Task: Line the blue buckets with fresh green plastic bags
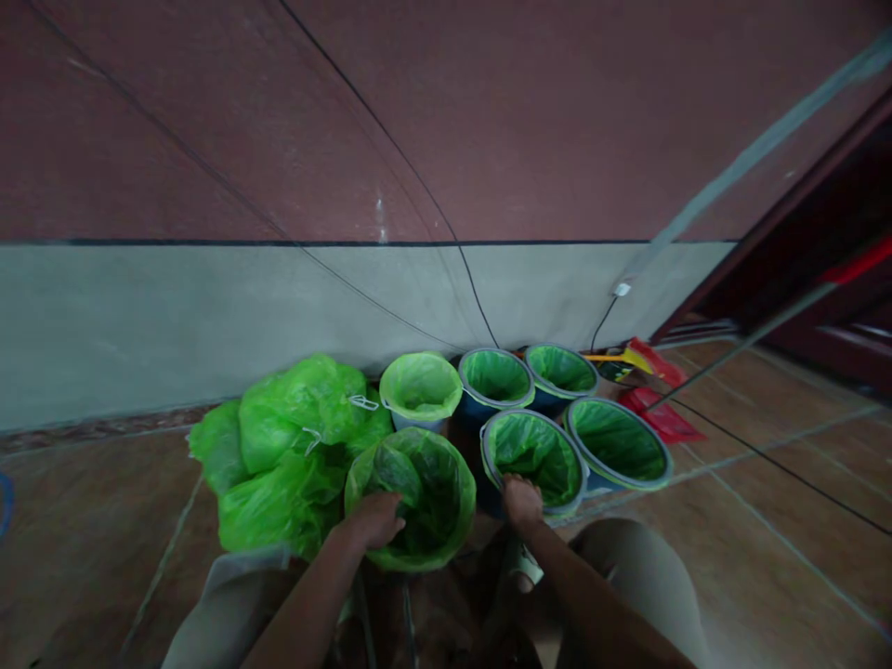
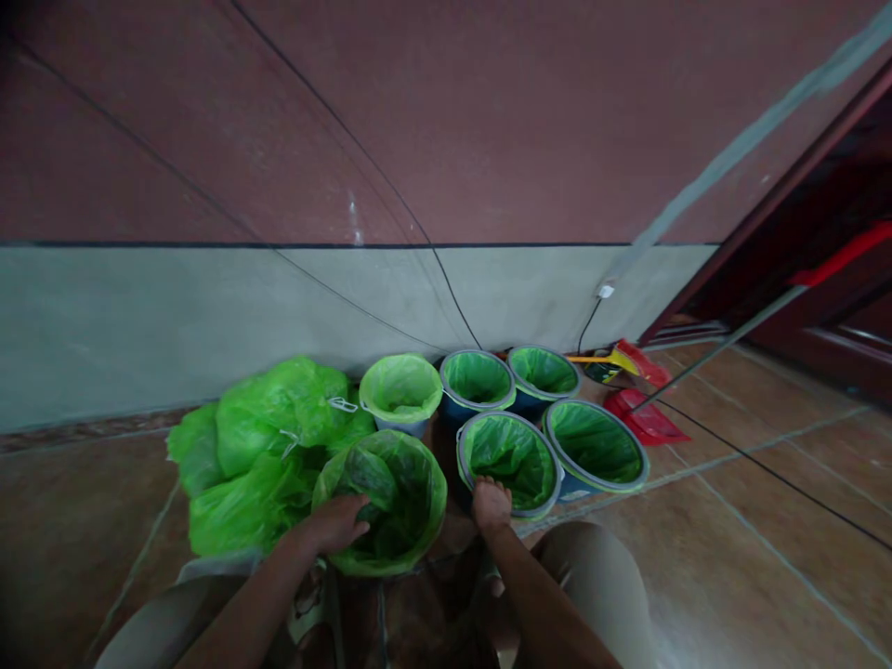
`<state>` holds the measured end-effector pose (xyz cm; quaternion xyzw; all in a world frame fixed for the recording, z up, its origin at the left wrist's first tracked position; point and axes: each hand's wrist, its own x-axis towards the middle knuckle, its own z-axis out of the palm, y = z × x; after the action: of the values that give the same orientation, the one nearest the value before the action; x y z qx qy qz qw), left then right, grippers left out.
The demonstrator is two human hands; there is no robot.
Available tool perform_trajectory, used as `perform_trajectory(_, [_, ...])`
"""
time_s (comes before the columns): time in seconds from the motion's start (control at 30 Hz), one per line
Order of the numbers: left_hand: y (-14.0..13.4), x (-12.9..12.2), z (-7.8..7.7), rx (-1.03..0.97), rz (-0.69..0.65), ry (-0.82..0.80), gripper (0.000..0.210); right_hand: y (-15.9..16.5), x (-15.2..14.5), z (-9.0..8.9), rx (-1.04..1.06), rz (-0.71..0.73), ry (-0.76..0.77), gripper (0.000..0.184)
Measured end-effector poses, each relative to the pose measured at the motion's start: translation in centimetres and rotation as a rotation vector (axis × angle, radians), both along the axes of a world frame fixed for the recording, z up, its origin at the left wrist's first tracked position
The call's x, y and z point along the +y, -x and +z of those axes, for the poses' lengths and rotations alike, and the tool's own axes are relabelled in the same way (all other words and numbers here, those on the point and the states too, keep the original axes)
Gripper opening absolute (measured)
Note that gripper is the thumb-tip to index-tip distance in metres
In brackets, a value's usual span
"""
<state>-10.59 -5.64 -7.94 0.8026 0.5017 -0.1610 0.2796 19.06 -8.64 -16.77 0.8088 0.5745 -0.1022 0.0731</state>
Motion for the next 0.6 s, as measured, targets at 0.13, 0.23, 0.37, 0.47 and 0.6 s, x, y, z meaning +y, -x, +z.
perform_trajectory(0.13, [0.0,-0.1,0.0,-0.001,0.011,-0.001,0.053,0.0,0.0,-0.2,-0.008,0.001,-0.009,0.027])
perform_trajectory(0.23, [0.0,-0.1,-0.3,0.016,-0.006,-0.013,0.054,0.0,-0.1,-0.2,0.000,0.004,-0.014,0.029])
perform_trajectory(0.37, [0.0,-0.2,-0.4,0.034,0.004,-0.005,0.052,0.1,-0.3,0.2,0.020,-0.013,0.014,0.030])
perform_trajectory(0.47, [0.1,0.0,-0.1,0.012,0.052,-0.027,0.052,0.7,-0.4,0.7,-0.001,-0.036,-0.050,0.031])
perform_trajectory(0.6, [-0.1,1.1,0.6,-0.011,0.272,-0.227,0.052,2.8,0.4,1.3,0.128,0.084,-0.221,0.036])
